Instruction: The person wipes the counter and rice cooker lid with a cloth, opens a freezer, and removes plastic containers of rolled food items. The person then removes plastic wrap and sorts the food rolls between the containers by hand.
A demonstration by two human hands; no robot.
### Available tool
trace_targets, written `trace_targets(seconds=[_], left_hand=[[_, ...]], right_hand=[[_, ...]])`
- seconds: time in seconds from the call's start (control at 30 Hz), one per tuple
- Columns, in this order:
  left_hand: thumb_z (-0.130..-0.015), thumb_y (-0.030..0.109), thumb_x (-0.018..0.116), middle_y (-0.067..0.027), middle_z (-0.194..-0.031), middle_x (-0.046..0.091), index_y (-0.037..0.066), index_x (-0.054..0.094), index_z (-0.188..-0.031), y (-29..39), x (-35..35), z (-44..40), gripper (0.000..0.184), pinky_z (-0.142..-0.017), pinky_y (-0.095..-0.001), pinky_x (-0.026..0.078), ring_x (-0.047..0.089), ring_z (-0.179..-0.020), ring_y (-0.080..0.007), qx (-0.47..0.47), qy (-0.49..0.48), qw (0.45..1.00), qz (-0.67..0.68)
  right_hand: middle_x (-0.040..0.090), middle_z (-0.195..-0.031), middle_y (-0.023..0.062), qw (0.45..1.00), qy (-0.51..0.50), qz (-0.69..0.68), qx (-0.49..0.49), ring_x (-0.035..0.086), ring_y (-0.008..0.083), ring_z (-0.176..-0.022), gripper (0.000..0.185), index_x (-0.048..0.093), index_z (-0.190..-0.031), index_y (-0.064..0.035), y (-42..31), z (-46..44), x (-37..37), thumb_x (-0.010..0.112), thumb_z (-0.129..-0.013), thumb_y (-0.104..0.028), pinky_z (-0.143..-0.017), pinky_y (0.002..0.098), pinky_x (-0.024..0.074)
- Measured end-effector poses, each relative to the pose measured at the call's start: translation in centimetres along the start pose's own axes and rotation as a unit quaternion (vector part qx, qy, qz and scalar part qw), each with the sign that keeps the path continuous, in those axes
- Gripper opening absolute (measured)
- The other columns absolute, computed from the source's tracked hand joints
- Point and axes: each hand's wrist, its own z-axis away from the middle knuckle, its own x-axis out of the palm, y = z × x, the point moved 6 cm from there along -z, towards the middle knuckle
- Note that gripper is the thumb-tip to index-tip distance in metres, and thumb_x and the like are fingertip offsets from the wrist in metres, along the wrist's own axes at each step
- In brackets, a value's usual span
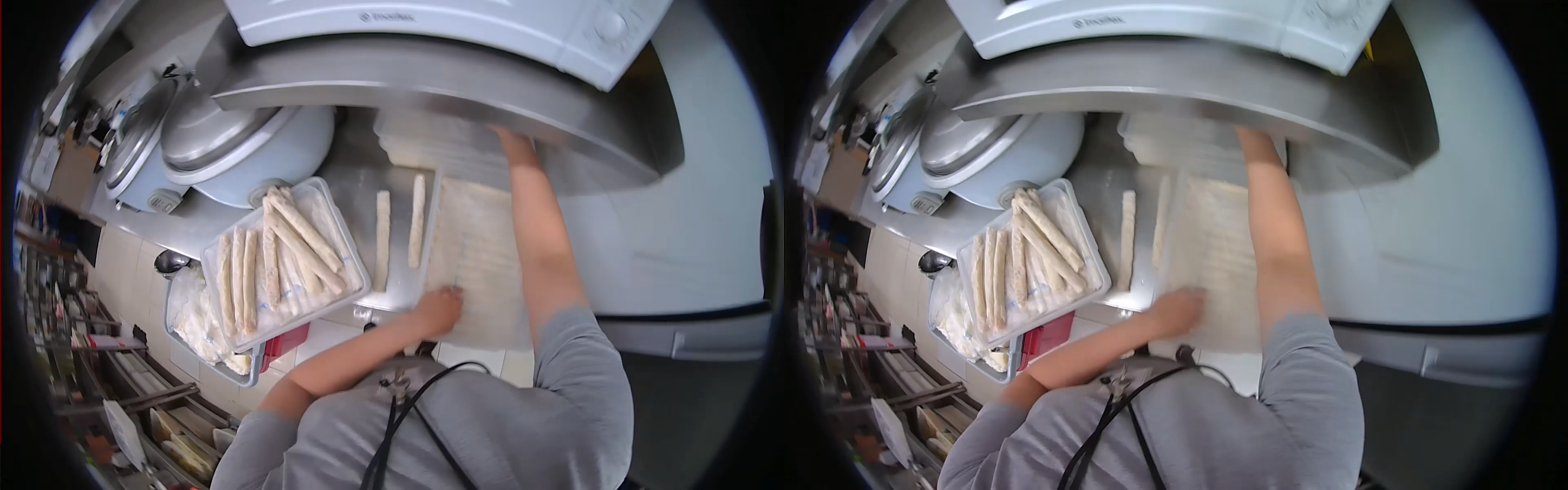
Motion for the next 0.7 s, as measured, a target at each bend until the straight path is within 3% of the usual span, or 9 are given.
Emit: trace_targets(seconds=[0.07, 0.13, 0.2, 0.27, 0.4, 0.47, 0.6, 0.67, 0.7], left_hand=[[-0.078, 0.018, 0.053, -0.0165, -0.116, 0.049, 0.001, 0.06, -0.093, 0.4, -0.9, 0.4, 0.023, -0.085, -0.0373, 0.044, 0.052, -0.099, -0.0317, -0.003, -0.044, 0.999, 0.012], [-0.08, 0.019, 0.053, -0.0144, -0.114, 0.051, 0.002, 0.06, -0.092, 2.3, -4.7, 2.9, 0.022, -0.085, -0.0372, 0.044, 0.052, -0.101, -0.0308, 0.02, 0.069, 0.995, 0.075], [-0.079, 0.017, 0.056, -0.0134, -0.11, 0.053, 0.003, 0.059, -0.095, 3.5, -8.5, 5.4, 0.021, -0.084, -0.0368, 0.045, 0.052, -0.102, -0.0289, 0.042, 0.098, 0.984, 0.141], [-0.075, 0.012, 0.061, -0.0116, -0.106, 0.056, 0.003, 0.058, -0.097, 2.4, -10.9, 7.0, 0.023, -0.082, -0.038, 0.045, 0.054, -0.097, -0.0275, -0.028, 0.057, 0.955, 0.29], [-0.072, 0.01, 0.065, -0.0104, -0.099, 0.058, 0.003, 0.059, -0.094, 0.8, -13.4, 7.3, 0.024, -0.08, -0.039, 0.045, 0.054, -0.095, -0.0266, -0.018, 0.22, 0.958, 0.184], [-0.071, 0.012, 0.065, -0.0087, -0.091, 0.06, 0.003, 0.06, -0.088, 1.7, -12.2, 6.2, 0.02, -0.082, -0.0389, 0.042, 0.052, -0.096, -0.0257, 0.093, 0.285, 0.952, 0.069], [-0.07, 0.016, 0.064, -0.0091, -0.086, 0.06, 0.005, 0.062, -0.082, 0.7, -6.3, 3.1, 0.016, -0.082, -0.0372, 0.039, 0.05, -0.098, -0.0245, 0.109, 0.18, 0.976, -0.06], [-0.071, 0.015, 0.06, -0.0086, -0.084, 0.06, 0.007, 0.063, -0.077, 0.2, -3.9, 1.9, 0.01, -0.08, -0.0364, 0.039, 0.049, -0.096, -0.0238, 0.048, 0.014, 0.987, -0.153], [-0.071, 0.015, 0.06, -0.0086, -0.084, 0.06, 0.007, 0.063, -0.077, 0.3, -3.7, 1.8, 0.01, -0.08, -0.0364, 0.039, 0.049, -0.096, -0.0238, 0.047, 0.012, 0.987, -0.155]], right_hand=[[0.053, -0.113, 0.0171, 0.992, -0.07, -0.103, 0.009, 0.048, 0.0295, -0.108, 0.047, 0.047, -0.118, -0.0049, -1.4, 4.4, -1.7, 0.056, -0.075, -0.019, -0.089, 0.0341, 0.0376], [0.058, -0.101, 0.0185, 0.962, -0.181, -0.199, 0.045, 0.055, 0.0324, -0.095, 0.043, 0.045, -0.114, -0.0021, -1.7, 10.0, -2.2, 0.055, -0.075, -0.018, -0.079, 0.0362, 0.0425], [0.06, -0.092, 0.019, 0.975, -0.131, -0.175, -0.042, 0.058, 0.0352, -0.084, 0.039, 0.045, -0.109, -0.0014, -1.1, 16.8, -2.5, 0.055, -0.074, -0.017, -0.071, 0.0392, 0.044], [0.059, -0.092, 0.0209, 0.97, -0.225, -0.09, -0.009, 0.057, 0.0361, -0.085, 0.04, 0.045, -0.109, -0.0012, -0.1, 23.2, -1.6, 0.055, -0.074, -0.017, -0.073, 0.0399, 0.0443], [0.057, -0.097, 0.0185, 0.956, -0.289, -0.053, -0.019, 0.052, 0.0344, -0.096, 0.051, 0.045, -0.114, -0.0035, -1.0, 31.4, -1.8, 0.063, -0.071, -0.025, -0.08, 0.0399, 0.0426], [0.057, -0.1, 0.0173, 0.948, -0.308, -0.045, -0.062, 0.051, 0.033, -0.1, 0.054, 0.046, -0.115, -0.0046, -1.2, 33.4, -1.6, 0.066, -0.07, -0.027, -0.082, 0.0392, 0.0418], [0.057, -0.103, 0.0113, 0.929, -0.361, -0.056, -0.051, 0.051, 0.0287, -0.1, 0.047, 0.055, -0.107, -0.0079, 1.6, 34.9, -1.3, 0.068, -0.067, -0.029, -0.084, 0.0386, 0.04], [0.057, -0.102, 0.0088, 0.927, -0.369, -0.046, -0.051, 0.053, 0.0272, -0.097, 0.043, 0.059, -0.103, -0.01, 2.7, 35.4, -1.3, 0.069, -0.067, -0.03, -0.084, 0.0394, 0.0398], [0.058, -0.101, 0.0079, 0.915, -0.397, -0.065, -0.022, 0.053, 0.0264, -0.096, 0.039, 0.06, -0.101, -0.0115, 3.2, 35.8, -1.1, 0.068, -0.068, -0.029, -0.086, 0.0402, 0.0372]])
